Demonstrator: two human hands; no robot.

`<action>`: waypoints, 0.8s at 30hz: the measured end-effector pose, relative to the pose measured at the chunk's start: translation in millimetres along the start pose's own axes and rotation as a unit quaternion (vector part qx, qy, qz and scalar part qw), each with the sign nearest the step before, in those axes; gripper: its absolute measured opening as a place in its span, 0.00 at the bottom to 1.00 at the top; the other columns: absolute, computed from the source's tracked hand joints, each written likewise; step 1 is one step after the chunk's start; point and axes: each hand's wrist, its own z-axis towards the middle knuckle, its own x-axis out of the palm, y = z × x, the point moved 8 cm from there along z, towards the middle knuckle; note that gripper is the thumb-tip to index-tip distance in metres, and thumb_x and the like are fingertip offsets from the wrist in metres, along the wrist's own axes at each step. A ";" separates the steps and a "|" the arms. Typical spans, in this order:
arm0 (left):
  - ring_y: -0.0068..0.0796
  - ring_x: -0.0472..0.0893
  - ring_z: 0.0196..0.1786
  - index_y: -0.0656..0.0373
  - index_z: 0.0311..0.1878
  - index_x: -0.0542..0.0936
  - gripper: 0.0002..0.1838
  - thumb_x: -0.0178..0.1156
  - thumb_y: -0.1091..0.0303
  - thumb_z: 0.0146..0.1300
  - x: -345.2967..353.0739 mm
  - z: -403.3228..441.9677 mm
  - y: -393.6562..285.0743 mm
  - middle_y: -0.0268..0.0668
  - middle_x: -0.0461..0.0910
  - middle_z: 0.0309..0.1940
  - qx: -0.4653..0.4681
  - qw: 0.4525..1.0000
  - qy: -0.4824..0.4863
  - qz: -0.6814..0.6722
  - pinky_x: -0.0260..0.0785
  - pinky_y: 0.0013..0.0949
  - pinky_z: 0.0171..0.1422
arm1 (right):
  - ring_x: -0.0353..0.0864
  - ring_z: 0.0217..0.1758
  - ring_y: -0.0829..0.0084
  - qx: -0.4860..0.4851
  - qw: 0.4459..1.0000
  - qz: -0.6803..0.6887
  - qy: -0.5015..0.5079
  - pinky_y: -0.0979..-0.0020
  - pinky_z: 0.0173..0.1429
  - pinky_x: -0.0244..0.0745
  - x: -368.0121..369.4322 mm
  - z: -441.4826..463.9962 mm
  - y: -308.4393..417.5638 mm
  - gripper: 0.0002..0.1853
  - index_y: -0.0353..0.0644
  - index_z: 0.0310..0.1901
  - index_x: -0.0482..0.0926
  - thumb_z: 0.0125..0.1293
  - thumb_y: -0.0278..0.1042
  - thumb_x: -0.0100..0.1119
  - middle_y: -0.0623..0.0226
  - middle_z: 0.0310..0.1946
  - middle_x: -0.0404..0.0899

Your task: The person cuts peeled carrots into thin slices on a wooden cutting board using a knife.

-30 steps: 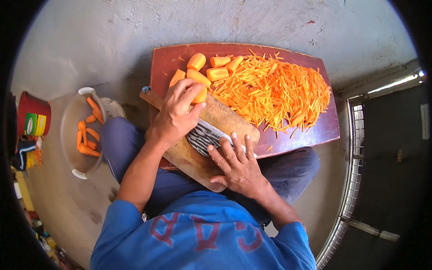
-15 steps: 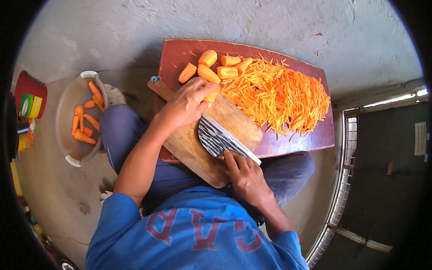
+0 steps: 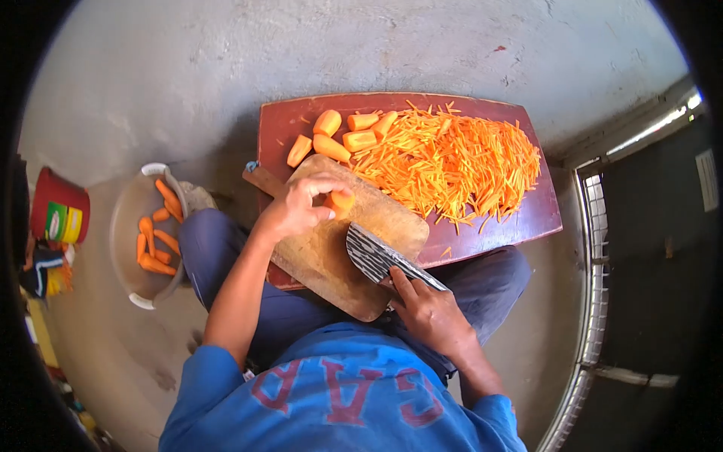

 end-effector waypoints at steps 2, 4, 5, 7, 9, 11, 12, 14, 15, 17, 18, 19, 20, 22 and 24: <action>0.46 0.87 0.72 0.60 0.64 0.90 0.24 0.77 0.81 0.63 5.5 -5.1 -0.1 0.42 0.88 0.67 -0.012 0.999 -0.013 -0.032 0.78 0.42 0.78 | 0.92 0.58 0.38 0.028 0.998 0.048 -0.002 0.46 0.56 0.91 -15.1 -4.4 1.8 0.35 0.35 0.79 0.77 0.73 0.35 0.77 0.42 0.56 0.90; 0.46 0.88 0.68 0.61 0.62 0.88 0.23 0.81 0.78 0.63 7.0 -13.2 -20.8 0.43 0.87 0.64 0.014 0.997 -0.075 0.007 0.79 0.41 0.74 | 0.92 0.55 0.37 0.045 0.995 0.086 -0.002 0.45 0.58 0.89 -25.3 -8.5 -4.5 0.27 0.33 0.72 0.78 0.76 0.33 0.73 0.42 0.56 0.90; 0.46 0.88 0.67 0.61 0.61 0.88 0.23 0.81 0.77 0.63 10.6 -14.9 -23.0 0.44 0.87 0.63 0.018 0.996 -0.092 0.007 0.79 0.41 0.73 | 0.92 0.56 0.37 0.047 0.995 0.092 -0.008 0.45 0.58 0.89 -25.2 -13.2 -14.0 0.26 0.33 0.72 0.79 0.77 0.33 0.72 0.42 0.56 0.90; 0.46 0.88 0.64 0.62 0.60 0.87 0.22 0.80 0.79 0.64 16.2 -17.2 -29.2 0.44 0.88 0.61 0.017 0.991 -0.131 0.001 0.79 0.41 0.71 | 0.91 0.56 0.36 0.060 0.993 0.103 -0.016 0.44 0.57 0.88 -27.8 -16.3 -19.9 0.24 0.32 0.69 0.80 0.77 0.32 0.72 0.41 0.55 0.90; 0.47 0.88 0.64 0.63 0.61 0.87 0.22 0.78 0.82 0.64 20.2 -19.4 -29.2 0.45 0.88 0.60 0.019 0.989 -0.148 0.007 0.81 0.42 0.71 | 0.91 0.56 0.36 0.066 0.991 0.118 -0.002 0.43 0.58 0.87 -24.5 -19.2 -24.2 0.24 0.32 0.69 0.80 0.76 0.32 0.72 0.41 0.55 0.90; 0.47 0.89 0.64 0.63 0.62 0.87 0.22 0.77 0.83 0.65 24.7 -20.6 -24.0 0.45 0.88 0.60 0.031 0.988 -0.148 -0.002 0.81 0.43 0.72 | 0.90 0.57 0.35 0.074 0.986 0.151 -0.001 0.44 0.59 0.87 -24.6 -19.3 -28.2 0.24 0.32 0.70 0.80 0.76 0.31 0.72 0.40 0.56 0.90; 0.47 0.89 0.64 0.62 0.62 0.87 0.22 0.77 0.84 0.65 26.5 -23.5 -18.6 0.46 0.88 0.59 0.040 0.989 -0.139 -0.015 0.81 0.44 0.72 | 0.90 0.58 0.35 0.080 0.981 0.178 -0.004 0.44 0.59 0.87 -26.8 -19.4 -28.5 0.25 0.32 0.70 0.79 0.77 0.31 0.71 0.40 0.57 0.90; 0.47 0.88 0.65 0.62 0.62 0.87 0.23 0.77 0.83 0.64 27.1 -25.6 -12.7 0.46 0.87 0.59 0.049 0.990 -0.125 -0.033 0.80 0.45 0.72 | 0.90 0.60 0.34 0.096 0.966 0.240 -0.014 0.45 0.61 0.86 -26.6 -18.7 -32.7 0.25 0.31 0.73 0.78 0.78 0.30 0.70 0.39 0.58 0.89; 0.47 0.88 0.65 0.62 0.62 0.87 0.23 0.78 0.83 0.64 26.8 -25.9 -12.9 0.46 0.87 0.60 0.049 0.990 -0.123 -0.039 0.80 0.45 0.72 | 0.89 0.62 0.34 0.106 0.956 0.274 -0.020 0.46 0.62 0.86 -25.7 -18.2 -35.9 0.26 0.31 0.74 0.78 0.79 0.30 0.69 0.39 0.59 0.89; 0.48 0.86 0.65 0.61 0.62 0.87 0.23 0.79 0.82 0.63 27.3 -26.2 -17.6 0.47 0.85 0.60 0.048 0.990 -0.134 -0.016 0.80 0.46 0.72 | 0.89 0.67 0.35 0.117 0.939 0.322 -0.033 0.51 0.67 0.85 -19.7 -18.7 -41.5 0.28 0.30 0.79 0.74 0.82 0.28 0.67 0.36 0.62 0.88; 0.49 0.86 0.65 0.61 0.62 0.87 0.24 0.79 0.81 0.63 28.2 -24.7 -33.0 0.47 0.84 0.60 0.047 0.988 -0.148 0.014 0.80 0.46 0.72 | 0.89 0.68 0.36 0.122 0.935 0.332 -0.043 0.52 0.68 0.84 -16.7 -18.2 -42.9 0.29 0.30 0.80 0.73 0.82 0.28 0.67 0.36 0.63 0.88; 0.50 0.85 0.65 0.61 0.62 0.87 0.24 0.80 0.81 0.63 30.0 -23.8 -42.4 0.47 0.83 0.60 0.048 0.985 -0.162 0.044 0.80 0.46 0.72 | 0.89 0.69 0.38 0.127 0.930 0.340 -0.052 0.53 0.70 0.84 -14.5 -16.1 -43.0 0.30 0.31 0.81 0.73 0.83 0.28 0.67 0.37 0.64 0.88; 0.51 0.85 0.65 0.60 0.62 0.87 0.24 0.80 0.80 0.62 34.7 -23.4 -41.3 0.46 0.82 0.60 0.054 0.982 -0.169 0.068 0.80 0.46 0.71 | 0.89 0.70 0.39 0.131 0.927 0.348 -0.061 0.54 0.71 0.84 -13.5 -13.9 -42.7 0.30 0.31 0.82 0.72 0.83 0.28 0.67 0.37 0.64 0.88; 0.53 0.84 0.64 0.60 0.62 0.87 0.24 0.81 0.79 0.62 44.7 -25.8 -32.4 0.46 0.81 0.59 0.069 0.974 -0.184 0.116 0.80 0.46 0.71 | 0.90 0.71 0.46 0.132 0.923 0.355 -0.066 0.57 0.74 0.82 -11.7 -10.9 -40.4 0.31 0.30 0.83 0.72 0.83 0.28 0.67 0.39 0.65 0.88; 0.56 0.84 0.66 0.59 0.61 0.87 0.23 0.79 0.80 0.63 46.6 -33.7 -28.6 0.48 0.82 0.65 0.074 0.981 -0.154 0.094 0.81 0.49 0.70 | 0.90 0.73 0.48 0.134 0.917 0.371 -0.064 0.57 0.76 0.81 -12.4 -6.6 -38.2 0.32 0.31 0.84 0.71 0.84 0.29 0.67 0.39 0.67 0.88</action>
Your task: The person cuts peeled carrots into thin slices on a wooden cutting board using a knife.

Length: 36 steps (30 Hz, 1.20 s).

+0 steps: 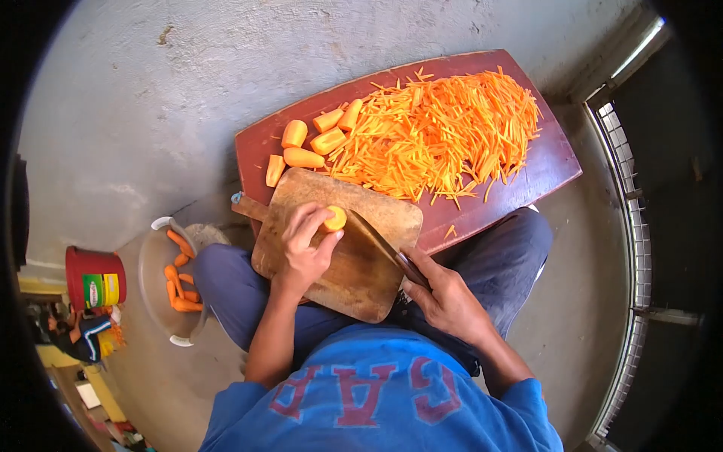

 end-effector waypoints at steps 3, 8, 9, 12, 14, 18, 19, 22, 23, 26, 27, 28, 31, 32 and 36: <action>0.59 0.83 0.70 0.58 0.62 0.87 0.22 0.76 0.81 0.65 -10.6 -17.6 -6.2 0.51 0.81 0.72 0.011 0.998 0.058 -0.034 0.82 0.52 0.70 | 0.87 0.76 0.43 0.020 0.999 0.029 0.018 0.55 0.77 0.81 0.6 -2.9 8.4 0.32 0.32 0.85 0.69 0.86 0.31 0.66 0.38 0.70 0.87; 0.62 0.83 0.66 0.58 0.62 0.87 0.25 0.80 0.80 0.61 -3.1 -32.9 -18.7 0.53 0.80 0.69 0.055 0.997 0.001 0.045 0.81 0.55 0.68 | 0.87 0.76 0.42 0.008 0.999 0.025 0.031 0.55 0.77 0.81 8.5 -0.3 20.3 0.32 0.34 0.85 0.70 0.86 0.33 0.67 0.37 0.71 0.86; 0.62 0.83 0.65 0.58 0.62 0.87 0.26 0.81 0.80 0.61 2.6 -32.6 -21.0 0.53 0.80 0.67 0.068 0.996 -0.005 0.062 0.81 0.56 0.67 | 0.88 0.74 0.41 -0.009 0.999 0.015 0.027 0.54 0.75 0.83 10.0 0.6 22.9 0.33 0.35 0.85 0.69 0.86 0.32 0.67 0.37 0.70 0.86; 0.61 0.83 0.61 0.59 0.62 0.86 0.26 0.82 0.80 0.60 5.2 -29.0 -27.2 0.53 0.80 0.64 0.105 0.989 -0.012 0.107 0.81 0.56 0.64 | 0.91 0.67 0.37 -0.046 0.998 -0.031 0.029 0.49 0.67 0.88 12.7 1.0 31.4 0.35 0.36 0.87 0.67 0.84 0.31 0.68 0.38 0.67 0.87; 0.61 0.84 0.60 0.60 0.63 0.87 0.27 0.81 0.81 0.61 3.7 -28.5 -28.1 0.53 0.80 0.63 0.117 0.986 -0.016 0.118 0.82 0.56 0.64 | 0.92 0.61 0.34 -0.050 0.994 -0.077 0.052 0.45 0.60 0.91 11.7 -4.0 41.0 0.37 0.38 0.88 0.65 0.83 0.30 0.68 0.39 0.63 0.88; 0.59 0.84 0.59 0.60 0.66 0.91 0.29 0.80 0.84 0.60 2.6 -41.6 -27.4 0.53 0.80 0.62 0.130 0.979 -0.039 0.155 0.82 0.54 0.63 | 0.91 0.42 0.40 -0.104 0.981 -0.148 0.067 0.46 0.43 0.89 18.4 -17.4 45.7 0.40 0.38 0.89 0.64 0.81 0.31 0.70 0.44 0.45 0.86; 0.59 0.84 0.59 0.61 0.66 0.91 0.30 0.80 0.84 0.58 3.6 -42.0 -28.0 0.52 0.80 0.62 0.140 0.975 -0.037 0.169 0.83 0.54 0.63 | 0.90 0.40 0.41 -0.108 0.981 -0.151 0.064 0.47 0.41 0.89 18.4 -19.2 46.2 0.40 0.37 0.89 0.64 0.81 0.31 0.70 0.45 0.43 0.85; 0.58 0.84 0.59 0.61 0.66 0.91 0.30 0.79 0.84 0.58 3.2 -40.2 -27.8 0.52 0.80 0.62 0.134 0.978 -0.044 0.157 0.83 0.54 0.63 | 0.89 0.37 0.44 -0.121 0.978 -0.162 0.057 0.48 0.38 0.87 19.2 -21.4 46.4 0.41 0.35 0.89 0.64 0.80 0.32 0.71 0.48 0.40 0.83; 0.58 0.84 0.59 0.61 0.66 0.91 0.30 0.79 0.84 0.58 3.4 -39.6 -27.1 0.52 0.80 0.62 0.135 0.978 -0.044 0.156 0.83 0.54 0.63 | 0.89 0.37 0.45 -0.122 0.977 -0.164 0.057 0.48 0.38 0.87 19.6 -20.9 44.9 0.41 0.34 0.88 0.65 0.80 0.32 0.71 0.48 0.40 0.84; 0.58 0.84 0.59 0.61 0.66 0.91 0.30 0.79 0.83 0.58 2.6 -39.7 -24.5 0.52 0.80 0.63 0.135 0.977 -0.043 0.156 0.83 0.54 0.63 | 0.89 0.37 0.44 -0.128 0.977 -0.164 0.053 0.48 0.38 0.87 20.2 -18.6 45.4 0.40 0.34 0.88 0.66 0.80 0.33 0.71 0.49 0.40 0.84; 0.58 0.84 0.59 0.61 0.66 0.91 0.30 0.80 0.83 0.58 2.3 -40.2 -24.0 0.52 0.80 0.63 0.134 0.977 -0.042 0.158 0.82 0.54 0.63 | 0.90 0.37 0.44 -0.130 0.977 -0.163 0.052 0.48 0.38 0.87 20.5 -18.2 46.1 0.40 0.35 0.88 0.66 0.80 0.33 0.72 0.48 0.40 0.84; 0.58 0.84 0.59 0.61 0.67 0.91 0.30 0.80 0.82 0.58 2.1 -40.4 -24.1 0.52 0.80 0.63 0.134 0.977 -0.041 0.161 0.82 0.54 0.63 | 0.90 0.39 0.43 -0.116 0.978 -0.163 0.059 0.48 0.41 0.88 20.8 -17.9 45.0 0.40 0.35 0.87 0.67 0.79 0.31 0.72 0.47 0.43 0.85; 0.58 0.83 0.60 0.61 0.64 0.92 0.27 0.80 0.81 0.58 4.6 -40.9 -35.0 0.51 0.80 0.63 0.141 0.979 -0.038 0.140 0.82 0.54 0.64 | 0.92 0.42 0.41 -0.087 0.980 -0.163 0.075 0.47 0.44 0.90 17.8 -18.3 46.3 0.39 0.35 0.86 0.68 0.78 0.29 0.73 0.45 0.46 0.87; 0.58 0.83 0.60 0.61 0.63 0.92 0.26 0.81 0.80 0.59 4.9 -42.1 -35.5 0.51 0.81 0.63 0.146 0.979 -0.032 0.141 0.82 0.53 0.64 | 0.92 0.42 0.41 -0.086 0.981 -0.160 0.075 0.47 0.43 0.89 15.5 -19.5 46.4 0.39 0.35 0.86 0.68 0.79 0.30 0.72 0.45 0.44 0.87; 0.57 0.82 0.61 0.61 0.59 0.93 0.23 0.84 0.76 0.59 4.8 -45.6 -38.2 0.49 0.81 0.63 0.168 0.977 -0.020 0.131 0.82 0.52 0.65 | 0.93 0.45 0.40 -0.057 0.991 -0.099 0.065 0.47 0.47 0.90 6.6 -29.0 35.1 0.37 0.34 0.85 0.69 0.80 0.32 0.71 0.44 0.48 0.90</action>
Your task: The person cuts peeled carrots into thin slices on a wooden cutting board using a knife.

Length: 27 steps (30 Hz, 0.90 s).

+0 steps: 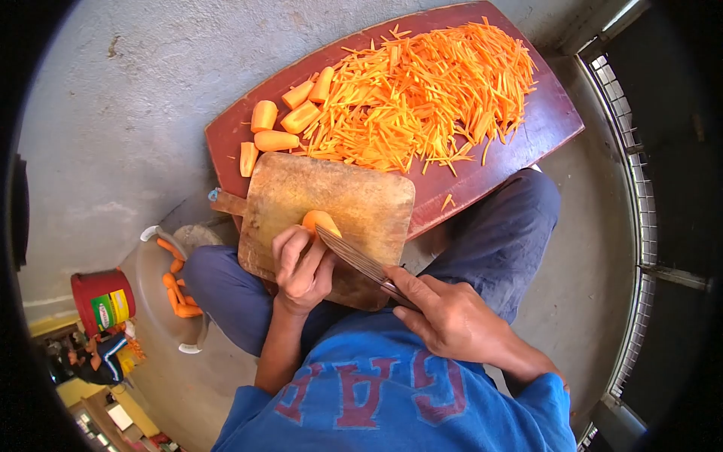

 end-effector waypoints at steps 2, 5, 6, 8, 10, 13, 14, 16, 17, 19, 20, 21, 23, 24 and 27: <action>0.57 0.82 0.61 0.61 0.58 0.93 0.23 0.86 0.73 0.59 1.1 -0.7 -2.2 0.50 0.81 0.64 -0.004 1.000 0.000 -0.001 0.82 0.52 0.66 | 0.94 0.48 0.40 0.021 1.000 0.014 -0.001 0.47 0.50 0.91 -5.0 -6.8 -1.3 0.36 0.34 0.85 0.70 0.81 0.32 0.71 0.45 0.51 0.91; 0.58 0.83 0.63 0.61 0.61 0.92 0.26 0.87 0.70 0.58 3.0 1.4 -5.0 0.53 0.80 0.66 -0.051 0.999 0.002 -0.006 0.81 0.53 0.67 | 0.95 0.50 0.41 0.036 0.999 0.012 -0.008 0.48 0.51 0.91 -6.7 -15.4 -4.6 0.35 0.34 0.84 0.70 0.81 0.31 0.71 0.46 0.54 0.91; 0.59 0.83 0.64 0.61 0.62 0.92 0.27 0.88 0.70 0.58 2.5 5.7 -4.6 0.54 0.80 0.67 -0.079 0.997 -0.001 -0.020 0.81 0.53 0.68 | 0.95 0.50 0.41 0.039 0.999 0.008 -0.011 0.49 0.51 0.91 -7.0 -17.2 -5.3 0.35 0.34 0.84 0.71 0.81 0.30 0.72 0.46 0.54 0.91; 0.61 0.83 0.65 0.61 0.63 0.91 0.29 0.87 0.70 0.58 5.3 3.4 -2.0 0.58 0.79 0.69 -0.114 0.993 0.005 -0.036 0.81 0.54 0.69 | 0.94 0.50 0.41 0.044 0.999 0.004 -0.008 0.48 0.51 0.91 -5.7 -19.2 -4.9 0.35 0.34 0.84 0.71 0.81 0.30 0.72 0.46 0.53 0.91; 0.63 0.83 0.67 0.60 0.66 0.90 0.31 0.87 0.71 0.57 11.2 -6.1 -0.2 0.62 0.78 0.71 -0.125 0.991 0.028 -0.043 0.81 0.54 0.71 | 0.94 0.49 0.41 0.048 0.999 -0.004 -0.007 0.48 0.50 0.91 -4.7 -20.0 -4.2 0.36 0.34 0.85 0.70 0.81 0.30 0.72 0.46 0.52 0.91; 0.67 0.83 0.72 0.62 0.69 0.89 0.34 0.86 0.76 0.55 11.6 -11.4 -3.7 0.64 0.75 0.74 -0.101 0.993 0.029 -0.061 0.81 0.56 0.75 | 0.94 0.47 0.41 0.042 0.999 -0.010 -0.011 0.47 0.49 0.91 0.1 -16.4 -1.9 0.37 0.34 0.86 0.69 0.80 0.30 0.72 0.45 0.51 0.90; 0.67 0.83 0.72 0.62 0.68 0.89 0.34 0.86 0.76 0.55 11.4 -11.6 -3.1 0.64 0.75 0.74 -0.101 0.993 0.030 -0.054 0.81 0.56 0.75 | 0.93 0.46 0.40 0.034 0.999 -0.006 -0.016 0.47 0.48 0.91 2.8 -11.3 -1.3 0.38 0.35 0.86 0.68 0.80 0.31 0.72 0.44 0.50 0.90; 0.67 0.83 0.72 0.63 0.68 0.90 0.34 0.86 0.76 0.55 8.9 -5.9 -1.8 0.65 0.75 0.74 -0.101 0.994 0.030 -0.037 0.81 0.56 0.75 | 0.93 0.45 0.40 0.024 1.000 -0.011 -0.010 0.47 0.47 0.90 8.9 -4.0 0.1 0.39 0.35 0.87 0.66 0.80 0.31 0.72 0.43 0.49 0.89; 0.68 0.83 0.72 0.64 0.67 0.90 0.33 0.86 0.75 0.55 7.7 -4.9 -1.0 0.65 0.75 0.74 -0.106 0.994 0.024 -0.031 0.81 0.56 0.75 | 0.93 0.45 0.39 0.022 1.000 -0.020 0.000 0.47 0.47 0.90 12.6 -0.8 0.4 0.40 0.35 0.88 0.65 0.80 0.31 0.72 0.43 0.49 0.89; 0.68 0.82 0.72 0.64 0.67 0.91 0.32 0.86 0.76 0.55 5.0 -4.7 -1.3 0.66 0.75 0.73 -0.116 0.993 0.038 -0.008 0.81 0.56 0.75 | 0.93 0.45 0.39 0.021 0.999 -0.031 0.017 0.46 0.47 0.90 16.6 2.2 -0.1 0.41 0.35 0.88 0.64 0.80 0.32 0.72 0.42 0.49 0.88; 0.68 0.82 0.72 0.64 0.66 0.91 0.32 0.85 0.76 0.55 4.3 -5.9 -1.2 0.66 0.76 0.73 -0.121 0.992 0.045 0.003 0.81 0.56 0.75 | 0.92 0.45 0.38 0.022 0.999 -0.034 0.024 0.46 0.47 0.90 17.8 2.9 -0.2 0.41 0.35 0.89 0.64 0.81 0.32 0.72 0.42 0.48 0.88; 0.68 0.82 0.72 0.65 0.66 0.91 0.31 0.85 0.76 0.56 4.1 -7.9 -1.3 0.67 0.76 0.72 -0.118 0.992 0.047 0.006 0.81 0.56 0.75 | 0.92 0.45 0.38 0.025 0.999 -0.037 0.031 0.46 0.48 0.90 18.7 3.6 0.1 0.41 0.36 0.89 0.64 0.81 0.33 0.72 0.41 0.48 0.88; 0.68 0.83 0.71 0.65 0.65 0.91 0.30 0.85 0.77 0.56 5.1 -12.1 -1.1 0.68 0.77 0.72 -0.114 0.992 0.050 0.009 0.81 0.56 0.75 | 0.92 0.49 0.37 0.062 0.997 -0.011 0.040 0.45 0.52 0.90 15.0 5.1 0.8 0.41 0.37 0.88 0.65 0.80 0.30 0.72 0.42 0.52 0.89; 0.68 0.83 0.70 0.65 0.65 0.91 0.30 0.84 0.77 0.56 5.4 -13.1 -1.1 0.68 0.77 0.72 -0.113 0.992 0.049 0.006 0.81 0.56 0.75 | 0.92 0.51 0.36 0.081 0.996 0.001 0.045 0.45 0.54 0.90 14.2 4.8 0.4 0.41 0.37 0.88 0.66 0.79 0.29 0.72 0.42 0.55 0.89; 0.68 0.84 0.69 0.66 0.64 0.92 0.29 0.84 0.78 0.57 6.2 -12.0 -1.1 0.69 0.77 0.72 -0.106 0.993 0.042 0.005 0.81 0.56 0.74 | 0.93 0.54 0.35 0.093 0.994 0.018 0.048 0.45 0.58 0.89 13.8 4.2 0.2 0.40 0.37 0.88 0.66 0.80 0.29 0.72 0.40 0.59 0.89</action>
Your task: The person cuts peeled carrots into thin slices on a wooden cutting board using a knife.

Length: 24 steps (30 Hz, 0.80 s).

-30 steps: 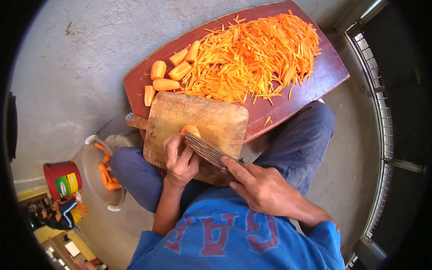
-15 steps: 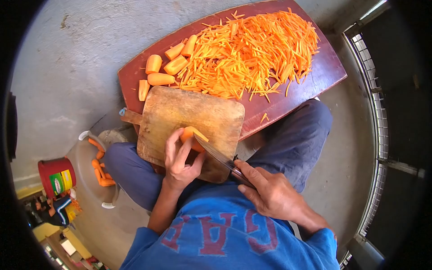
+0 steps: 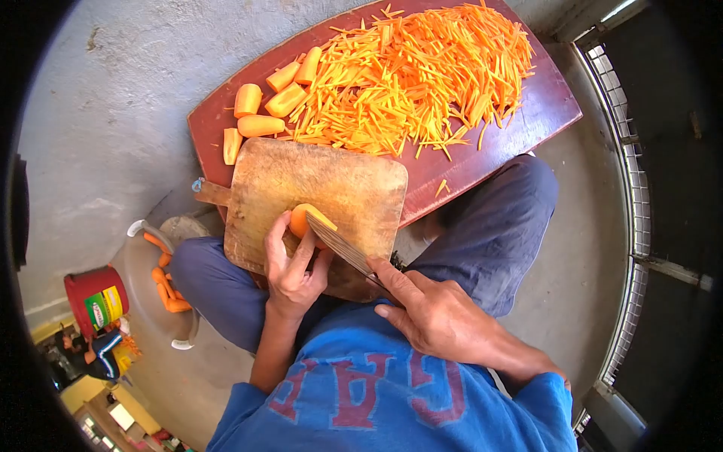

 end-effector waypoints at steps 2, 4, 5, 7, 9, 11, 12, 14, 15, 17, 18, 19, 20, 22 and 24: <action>0.68 0.85 0.68 0.66 0.64 0.91 0.28 0.84 0.78 0.57 -1.1 3.2 -2.2 0.69 0.77 0.72 0.008 1.000 0.001 0.006 0.81 0.56 0.74 | 0.93 0.57 0.35 0.011 1.000 0.016 -0.004 0.45 0.60 0.89 -0.2 0.3 -2.1 0.38 0.38 0.87 0.67 0.80 0.28 0.70 0.40 0.60 0.90; 0.68 0.85 0.68 0.66 0.64 0.91 0.29 0.84 0.77 0.57 -0.5 2.7 -2.2 0.69 0.77 0.72 0.010 1.000 -0.001 0.006 0.81 0.56 0.74 | 0.93 0.57 0.34 0.006 1.000 0.028 -0.010 0.44 0.58 0.89 -0.4 1.7 -2.4 0.36 0.37 0.86 0.67 0.81 0.28 0.69 0.38 0.59 0.90; 0.68 0.85 0.68 0.66 0.64 0.91 0.29 0.84 0.77 0.57 -0.1 2.5 -1.9 0.69 0.77 0.72 0.011 1.000 -0.003 0.007 0.81 0.56 0.73 | 0.92 0.55 0.33 -0.006 0.999 0.033 -0.014 0.42 0.56 0.90 -0.7 3.8 -2.7 0.36 0.36 0.86 0.66 0.82 0.29 0.68 0.37 0.57 0.90; 0.68 0.85 0.67 0.66 0.64 0.91 0.29 0.84 0.77 0.58 0.7 2.3 -1.2 0.69 0.77 0.72 0.019 1.000 -0.004 0.006 0.81 0.56 0.72 | 0.92 0.53 0.32 -0.014 0.999 0.038 -0.015 0.40 0.53 0.90 -1.9 8.8 -1.4 0.34 0.35 0.84 0.66 0.83 0.30 0.67 0.35 0.55 0.89; 0.69 0.85 0.66 0.66 0.64 0.91 0.29 0.84 0.77 0.58 0.7 2.8 -0.7 0.69 0.77 0.72 0.022 1.000 -0.006 0.005 0.81 0.56 0.71 | 0.92 0.52 0.31 -0.009 0.999 0.042 -0.007 0.40 0.53 0.89 -1.7 16.9 1.6 0.32 0.35 0.82 0.67 0.83 0.30 0.67 0.34 0.54 0.89; 0.69 0.85 0.65 0.66 0.64 0.91 0.28 0.84 0.76 0.58 0.6 4.9 -1.0 0.69 0.77 0.72 0.023 1.000 -0.010 0.004 0.81 0.57 0.70 | 0.91 0.51 0.31 -0.010 1.000 0.029 -0.003 0.39 0.52 0.88 -2.1 23.5 2.2 0.31 0.35 0.82 0.67 0.83 0.29 0.66 0.34 0.53 0.89; 0.69 0.85 0.65 0.66 0.64 0.91 0.28 0.84 0.76 0.59 1.1 4.9 -0.6 0.69 0.77 0.72 0.020 1.000 -0.010 0.003 0.81 0.57 0.70 | 0.91 0.51 0.31 -0.012 1.000 0.022 -0.002 0.38 0.52 0.88 -2.3 27.1 2.3 0.31 0.35 0.81 0.68 0.83 0.29 0.66 0.33 0.53 0.89; 0.70 0.85 0.64 0.66 0.63 0.91 0.27 0.84 0.76 0.59 2.2 5.3 -0.6 0.69 0.77 0.71 0.017 1.000 -0.010 0.001 0.81 0.57 0.70 | 0.91 0.51 0.30 -0.023 1.000 0.015 -0.006 0.39 0.51 0.88 -2.9 35.2 3.4 0.31 0.35 0.81 0.68 0.83 0.29 0.66 0.33 0.52 0.89; 0.69 0.85 0.64 0.63 0.66 0.90 0.29 0.84 0.75 0.59 2.3 5.0 -0.4 0.69 0.77 0.70 0.019 1.000 -0.014 0.002 0.82 0.58 0.68 | 0.91 0.50 0.30 -0.027 1.000 0.012 -0.010 0.39 0.51 0.87 -3.2 39.5 4.1 0.31 0.35 0.81 0.68 0.83 0.29 0.66 0.33 0.52 0.89; 0.69 0.86 0.62 0.57 0.71 0.89 0.32 0.83 0.72 0.61 4.1 3.4 0.1 0.68 0.78 0.69 0.023 1.000 -0.021 0.002 0.83 0.58 0.64 | 0.92 0.55 0.33 -0.031 0.999 0.025 -0.016 0.43 0.55 0.87 -3.3 49.3 5.4 0.29 0.35 0.80 0.71 0.81 0.27 0.65 0.37 0.54 0.90; 0.69 0.86 0.62 0.58 0.70 0.89 0.31 0.83 0.72 0.61 4.8 3.4 -0.1 0.68 0.78 0.69 0.025 0.999 -0.024 0.007 0.83 0.59 0.65 | 0.92 0.58 0.34 -0.034 0.999 0.032 -0.020 0.45 0.58 0.87 -3.1 55.8 5.7 0.29 0.35 0.79 0.72 0.80 0.25 0.65 0.38 0.55 0.91; 0.69 0.86 0.62 0.59 0.69 0.90 0.30 0.83 0.72 0.61 4.7 2.9 -0.5 0.68 0.78 0.68 0.026 0.999 -0.027 0.012 0.83 0.59 0.65 | 0.92 0.58 0.34 -0.067 0.997 0.024 -0.037 0.45 0.58 0.87 -3.4 63.7 10.2 0.29 0.35 0.79 0.72 0.81 0.26 0.65 0.38 0.55 0.90; 0.69 0.86 0.62 0.60 0.68 0.90 0.30 0.83 0.72 0.61 4.3 1.8 -1.7 0.68 0.78 0.68 0.028 0.999 -0.029 0.017 0.83 0.59 0.65 | 0.92 0.57 0.34 -0.099 0.994 0.016 -0.053 0.45 0.58 0.87 -2.3 72.5 13.8 0.28 0.34 0.79 0.73 0.81 0.26 0.65 0.37 0.55 0.90; 0.70 0.85 0.65 0.66 0.64 0.90 0.28 0.83 0.75 0.60 3.5 -0.2 -2.8 0.69 0.77 0.70 0.023 0.999 -0.028 0.014 0.82 0.59 0.69 | 0.92 0.57 0.33 -0.102 0.994 0.016 -0.024 0.45 0.58 0.87 7.6 93.8 7.4 0.27 0.33 0.78 0.74 0.83 0.29 0.65 0.36 0.56 0.90; 0.70 0.84 0.67 0.69 0.62 0.90 0.27 0.83 0.76 0.59 2.3 -1.3 -2.0 0.69 0.77 0.71 0.021 0.999 -0.029 0.012 0.82 0.59 0.72 | 0.92 0.57 0.33 -0.090 0.996 0.002 -0.019 0.45 0.58 0.88 8.1 104.8 4.1 0.26 0.33 0.78 0.74 0.83 0.29 0.64 0.37 0.56 0.90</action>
